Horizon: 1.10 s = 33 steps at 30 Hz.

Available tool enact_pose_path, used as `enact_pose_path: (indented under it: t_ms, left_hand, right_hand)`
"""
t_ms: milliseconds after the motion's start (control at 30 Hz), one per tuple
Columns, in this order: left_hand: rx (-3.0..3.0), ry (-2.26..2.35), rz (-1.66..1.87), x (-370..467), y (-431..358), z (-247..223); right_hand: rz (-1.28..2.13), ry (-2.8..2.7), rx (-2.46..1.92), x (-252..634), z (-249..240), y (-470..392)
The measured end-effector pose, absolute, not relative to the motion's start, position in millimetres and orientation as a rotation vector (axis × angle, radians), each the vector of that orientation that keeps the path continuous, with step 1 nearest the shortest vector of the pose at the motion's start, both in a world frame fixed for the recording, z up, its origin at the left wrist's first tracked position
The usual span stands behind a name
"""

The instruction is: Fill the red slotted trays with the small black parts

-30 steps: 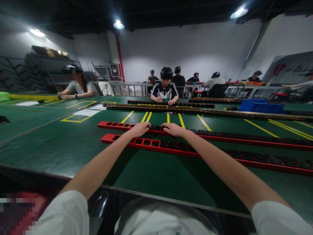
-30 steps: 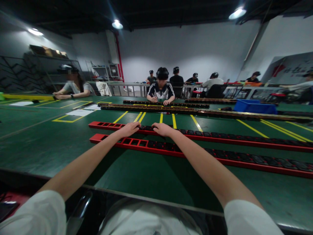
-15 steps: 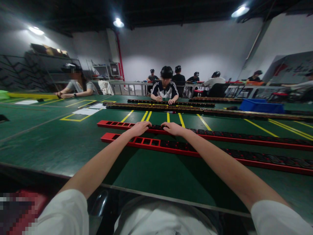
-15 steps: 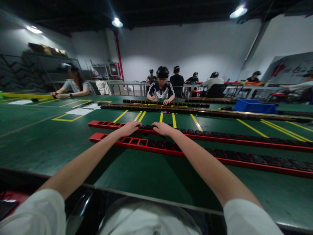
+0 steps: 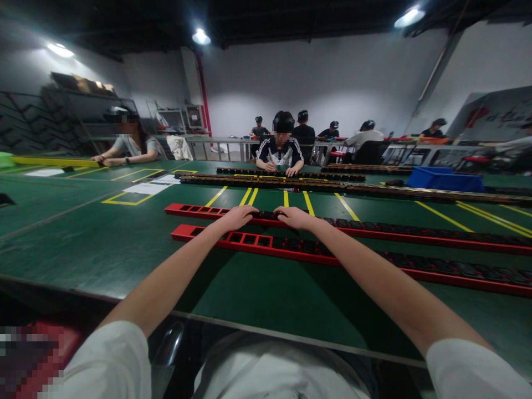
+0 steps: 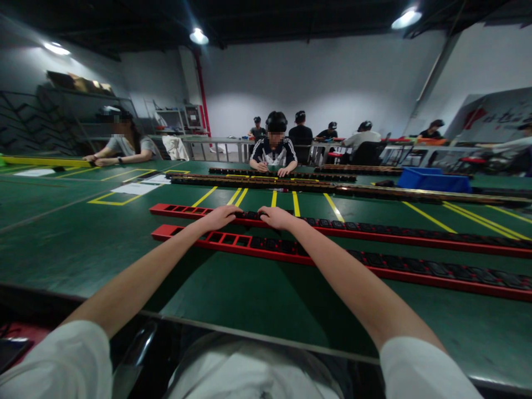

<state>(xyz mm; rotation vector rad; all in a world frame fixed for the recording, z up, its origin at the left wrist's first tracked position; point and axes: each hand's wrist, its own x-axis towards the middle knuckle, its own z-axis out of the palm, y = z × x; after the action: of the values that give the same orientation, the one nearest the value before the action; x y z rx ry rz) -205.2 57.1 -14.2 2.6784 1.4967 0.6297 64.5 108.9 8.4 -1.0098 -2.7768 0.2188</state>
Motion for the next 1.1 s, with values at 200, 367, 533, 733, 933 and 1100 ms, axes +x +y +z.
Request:
enact_pose_path:
  t_ms: [200,367,533,733,933,1100]
  left_hand:
    - [2.745,1.581,0.497,-199,56,-15]
    - [2.767,1.616,0.438,-198,54,-16]
    - [2.775,1.506,0.55,-203,59,-20]
    - [2.796,1.436,0.686,-202,60,-20]
    - [2.797,1.39,0.659,-197,53,-14]
    - [2.773,1.425,0.649,-194,50,-12]
  right_hand:
    - [0.219,-2.774,-1.005,64,9,107]
    - [0.228,-2.778,-1.021,63,12,104]
    - [0.243,-2.78,-1.031,64,14,101]
    - [0.259,-2.764,-1.029,64,14,101]
    - [0.253,-2.773,-1.027,64,14,100]
    - [0.248,-2.769,-1.025,64,14,100]
